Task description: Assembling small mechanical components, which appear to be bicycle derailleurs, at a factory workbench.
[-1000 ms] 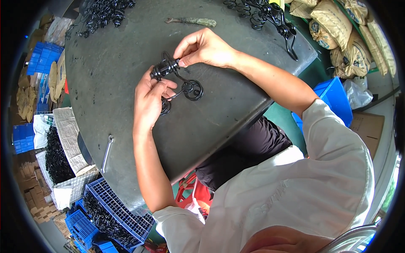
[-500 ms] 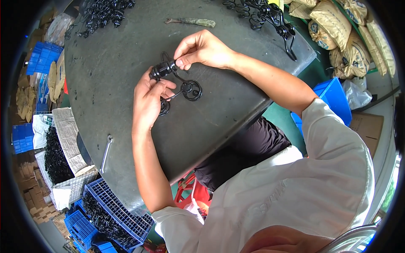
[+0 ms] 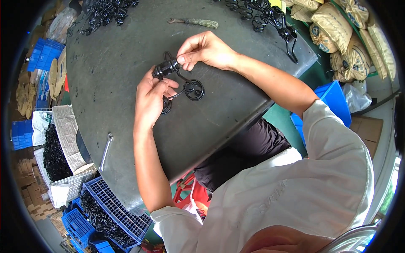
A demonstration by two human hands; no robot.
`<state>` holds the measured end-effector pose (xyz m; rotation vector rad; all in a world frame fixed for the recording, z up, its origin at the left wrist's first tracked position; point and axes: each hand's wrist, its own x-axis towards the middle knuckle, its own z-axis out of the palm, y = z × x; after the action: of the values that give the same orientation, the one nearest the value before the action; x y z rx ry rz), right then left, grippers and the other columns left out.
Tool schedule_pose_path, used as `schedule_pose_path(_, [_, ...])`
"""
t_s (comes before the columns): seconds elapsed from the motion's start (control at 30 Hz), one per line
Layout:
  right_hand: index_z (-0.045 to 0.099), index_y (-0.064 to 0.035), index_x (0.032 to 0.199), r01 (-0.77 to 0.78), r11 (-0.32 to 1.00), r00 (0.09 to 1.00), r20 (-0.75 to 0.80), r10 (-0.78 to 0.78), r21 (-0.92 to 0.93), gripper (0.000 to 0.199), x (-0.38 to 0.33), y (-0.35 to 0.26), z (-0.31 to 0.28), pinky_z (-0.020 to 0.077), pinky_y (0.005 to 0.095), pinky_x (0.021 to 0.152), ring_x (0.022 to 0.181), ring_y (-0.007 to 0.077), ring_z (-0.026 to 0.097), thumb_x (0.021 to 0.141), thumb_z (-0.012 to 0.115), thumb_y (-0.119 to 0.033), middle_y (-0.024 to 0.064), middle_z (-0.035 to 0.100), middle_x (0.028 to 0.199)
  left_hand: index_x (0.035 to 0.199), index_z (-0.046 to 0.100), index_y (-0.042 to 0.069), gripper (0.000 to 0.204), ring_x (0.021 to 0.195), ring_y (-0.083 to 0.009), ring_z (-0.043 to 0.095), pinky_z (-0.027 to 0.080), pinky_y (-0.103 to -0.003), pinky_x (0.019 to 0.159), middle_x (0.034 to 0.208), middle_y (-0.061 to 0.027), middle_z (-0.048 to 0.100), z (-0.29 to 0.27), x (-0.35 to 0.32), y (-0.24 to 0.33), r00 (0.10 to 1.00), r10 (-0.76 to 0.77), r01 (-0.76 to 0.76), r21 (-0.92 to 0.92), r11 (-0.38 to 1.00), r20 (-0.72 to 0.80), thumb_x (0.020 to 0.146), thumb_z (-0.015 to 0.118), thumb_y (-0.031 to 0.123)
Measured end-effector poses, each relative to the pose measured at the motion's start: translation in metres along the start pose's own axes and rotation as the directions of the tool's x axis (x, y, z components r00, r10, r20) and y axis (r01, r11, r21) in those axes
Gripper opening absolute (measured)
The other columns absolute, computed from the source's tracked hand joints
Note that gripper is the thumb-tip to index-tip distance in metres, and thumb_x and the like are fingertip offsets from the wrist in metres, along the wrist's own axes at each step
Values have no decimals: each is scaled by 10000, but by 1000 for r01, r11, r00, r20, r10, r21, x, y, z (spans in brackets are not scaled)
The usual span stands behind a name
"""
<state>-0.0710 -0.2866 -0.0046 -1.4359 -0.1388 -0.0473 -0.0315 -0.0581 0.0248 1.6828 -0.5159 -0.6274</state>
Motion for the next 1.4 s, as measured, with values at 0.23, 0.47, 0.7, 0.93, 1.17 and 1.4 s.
schedule_pose_path(0.23, [697,24,968,-84,994,996,-10,85,65,129,-4,-2,6,592,278,674,738,153,707,927,719,-96,97,722,859,1213,571,-15,291,714,-118,625,522,-278,684,885,-110,700,0,0,-1,1000,-11,11,-11,1000,-9,943,465,1])
schedule_pose_path(0.47, [692,47,990,-59,990,998,13,58,127,119,-6,-1,3,602,291,711,759,172,714,894,724,-14,124,727,882,1240,555,-19,299,715,-117,625,519,-275,682,893,-111,702,0,0,-1,1000,-5,5,-13,1000,0,956,469,12])
schedule_pose_path(0.7, [691,62,1013,-85,996,996,3,85,6,147,-2,-4,-1,598,289,738,766,172,716,869,717,55,127,729,881,1257,543,-27,311,716,-116,627,521,-274,677,891,-110,702,0,-1,0,1000,-6,6,-7,1000,-13,957,471,13])
schedule_pose_path(0.93, [692,62,1003,-7,1000,997,74,5,15,125,-2,1,-5,601,284,727,761,166,719,882,713,38,118,732,882,1262,536,-32,321,712,-115,625,524,-273,665,875,-104,696,2,1,-4,1000,8,-9,-40,999,-10,949,478,4])
schedule_pose_path(1.17, [694,52,986,-144,990,989,29,144,-4,150,-4,-6,2,605,291,672,719,169,711,951,683,-93,116,722,837,1286,523,-38,347,687,-113,620,515,-269,659,864,-99,694,1,1,-6,1000,8,-9,-18,1000,-16,944,480,2])
schedule_pose_path(1.4, [643,-17,826,-227,946,973,-7,232,-230,422,-6,-11,11,456,230,504,618,96,627,1040,558,-372,46,663,735,1251,536,-29,321,683,-105,613,512,-270,655,862,-95,693,1,1,-4,1000,15,-15,-29,999,-4,938,471,-7])
